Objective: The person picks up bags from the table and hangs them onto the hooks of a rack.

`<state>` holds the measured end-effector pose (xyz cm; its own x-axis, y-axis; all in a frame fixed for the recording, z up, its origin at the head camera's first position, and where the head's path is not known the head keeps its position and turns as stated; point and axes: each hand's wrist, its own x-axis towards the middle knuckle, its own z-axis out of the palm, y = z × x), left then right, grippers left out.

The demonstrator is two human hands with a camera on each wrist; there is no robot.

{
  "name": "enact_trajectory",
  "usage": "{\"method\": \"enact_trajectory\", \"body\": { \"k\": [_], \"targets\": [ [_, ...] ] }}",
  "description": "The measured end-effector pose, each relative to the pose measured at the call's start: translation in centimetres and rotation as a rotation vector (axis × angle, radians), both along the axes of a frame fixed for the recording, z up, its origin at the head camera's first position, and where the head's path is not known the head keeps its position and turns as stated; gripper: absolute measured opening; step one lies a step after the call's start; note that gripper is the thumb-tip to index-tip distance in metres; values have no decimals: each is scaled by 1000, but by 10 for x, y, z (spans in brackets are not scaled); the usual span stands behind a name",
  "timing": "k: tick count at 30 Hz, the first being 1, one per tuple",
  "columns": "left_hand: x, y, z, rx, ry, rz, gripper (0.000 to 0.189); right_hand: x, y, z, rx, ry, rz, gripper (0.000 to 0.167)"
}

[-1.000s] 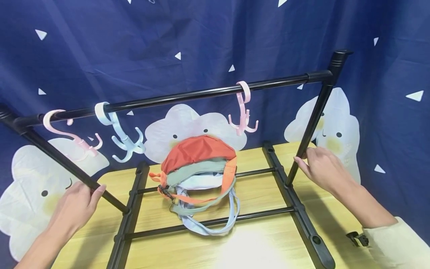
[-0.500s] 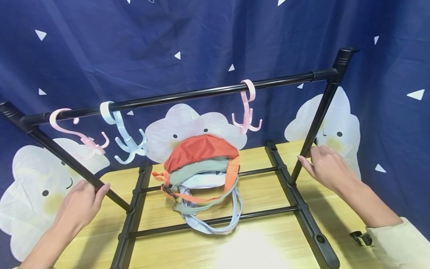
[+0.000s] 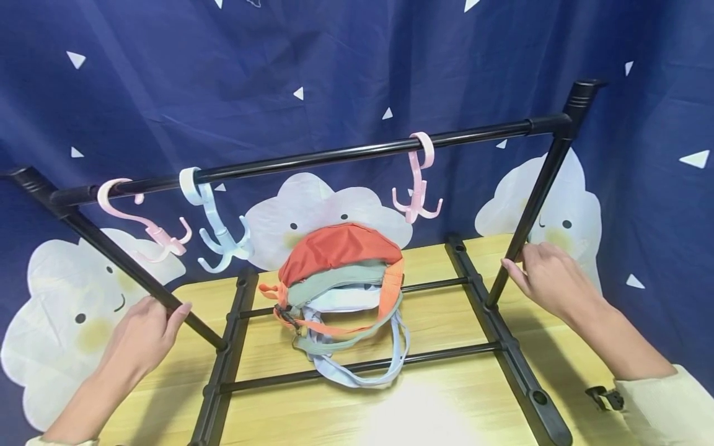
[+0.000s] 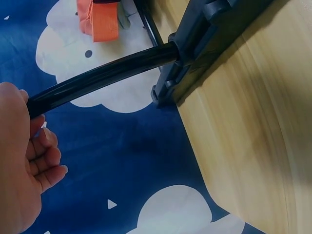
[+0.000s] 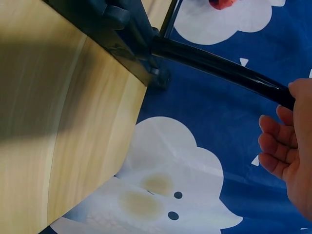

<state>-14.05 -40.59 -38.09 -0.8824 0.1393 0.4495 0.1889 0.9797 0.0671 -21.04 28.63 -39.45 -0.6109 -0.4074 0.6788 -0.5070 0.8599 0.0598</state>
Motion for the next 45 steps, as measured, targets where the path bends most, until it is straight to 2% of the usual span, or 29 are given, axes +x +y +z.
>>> {"method": "enact_trajectory", "body": {
  "k": [10,19,23,36,45],
  "targets": [
    [-1,0,-1,6,10,-12,39,0,-1,1,-1,13,2,65],
    [-3,-2,-3,16,15,-23,39,3,-2,1,11,-39,-49,51],
    [-3,-2,-2,10,16,-28,39,4,-2,1,18,-38,-56,50],
    [-3,-2,-2,-16,22,-33,40,4,-3,2,37,-16,-58,54],
    [-3,-4,-2,-24,9,-25,44,1,-4,1,38,58,-21,72]
  ]
}}
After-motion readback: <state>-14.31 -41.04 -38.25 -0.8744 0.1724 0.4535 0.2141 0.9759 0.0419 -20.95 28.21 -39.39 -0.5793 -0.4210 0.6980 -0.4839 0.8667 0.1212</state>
